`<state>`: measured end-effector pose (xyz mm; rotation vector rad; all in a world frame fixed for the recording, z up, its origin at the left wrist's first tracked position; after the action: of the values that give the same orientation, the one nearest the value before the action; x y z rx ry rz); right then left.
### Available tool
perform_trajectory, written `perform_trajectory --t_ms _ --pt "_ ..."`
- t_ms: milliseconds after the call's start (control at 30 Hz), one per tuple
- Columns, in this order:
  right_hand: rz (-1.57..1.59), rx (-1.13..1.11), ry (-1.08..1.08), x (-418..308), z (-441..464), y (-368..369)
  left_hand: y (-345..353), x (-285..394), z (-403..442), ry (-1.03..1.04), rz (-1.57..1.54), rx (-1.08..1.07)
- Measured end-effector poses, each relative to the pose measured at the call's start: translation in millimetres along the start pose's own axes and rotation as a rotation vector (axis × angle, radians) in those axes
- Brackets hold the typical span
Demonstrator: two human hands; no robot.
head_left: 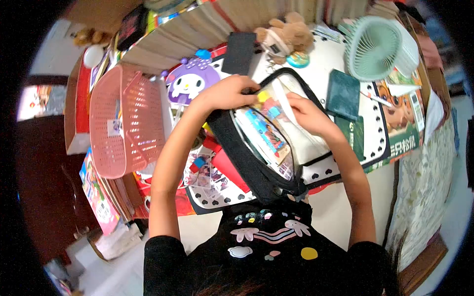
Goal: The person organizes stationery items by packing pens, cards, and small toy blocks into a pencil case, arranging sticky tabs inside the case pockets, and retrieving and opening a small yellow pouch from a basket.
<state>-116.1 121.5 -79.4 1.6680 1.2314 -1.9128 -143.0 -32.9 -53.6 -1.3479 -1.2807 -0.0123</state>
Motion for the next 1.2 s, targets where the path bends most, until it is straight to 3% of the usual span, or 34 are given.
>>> perform_trajectory --t_ms 33,67,167,200,233,267,333,367,467,567,633,700,767,833,900,967,1067,1200 --pt "0.012 0.058 -0.030 3 1 -3 -4 3 -5 -0.019 -0.139 0.078" --pt "0.259 0.008 0.261 22 -4 -2 -13 11 -16 0.031 -0.161 0.258" --pt "0.445 0.300 0.349 19 -14 -13 -32 47 -87 0.154 -0.049 0.795" --pt "0.438 0.340 0.346 33 -18 -12 -26 49 -114 0.128 -0.106 0.895" --pt "0.027 0.363 0.241 24 -17 -19 -14 44 -140 0.103 -0.233 1.018" --pt "0.061 0.356 0.266 13 -15 -13 5 33 -162 0.025 -0.387 1.160" --pt "0.010 0.366 0.276 -2 -10 -4 42 17 -202 -0.291 -0.314 1.316" --pt "-0.005 0.349 0.279 -3 -7 -2 70 -3 -218 -0.413 -0.439 1.417" --pt "-0.561 0.453 0.196 -29 -1 -11 108 -7 -249 -0.636 -0.374 1.409" --pt "-0.357 0.551 -0.043 -90 27 -10 119 -2 -256 -0.701 -0.315 1.315" --pt "-0.360 0.354 -0.206 -137 55 16 123 2 -253 -0.699 -0.261 1.266" --pt "-0.336 0.051 -0.140 -158 80 53 119 10 -249 -0.660 -0.099 1.196" --pt "-0.691 -0.202 -0.128 -150 102 90 125 6 -248 -0.702 -0.181 1.143" --pt "-0.820 -0.188 -0.180 -152 117 107 128 0 -243 -0.705 -0.139 1.109" --pt "-1.178 -0.327 -0.107 -152 123 122 126 0 -242 -0.711 -0.142 1.077" --pt "-1.238 -0.317 -0.136 -153 124 131 124 1 -242 -0.668 -0.088 1.085" --pt "-1.418 -0.370 0.018 -138 132 138 123 2 -247 -0.637 -0.254 1.194" --pt "-1.415 -0.390 0.100 -129 138 144 117 4 -253 -0.575 -0.304 1.312"
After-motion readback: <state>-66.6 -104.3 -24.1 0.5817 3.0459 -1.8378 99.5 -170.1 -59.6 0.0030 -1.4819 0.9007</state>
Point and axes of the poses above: each hand's wrist, its own z-axis towards the middle knuckle, its own y-axis out of the palm, x = y × z, the point moved 6 cm from there along z, towards the middle knuckle, and after that the axes turned 6 degrees about -x, right-handed, at the moved point
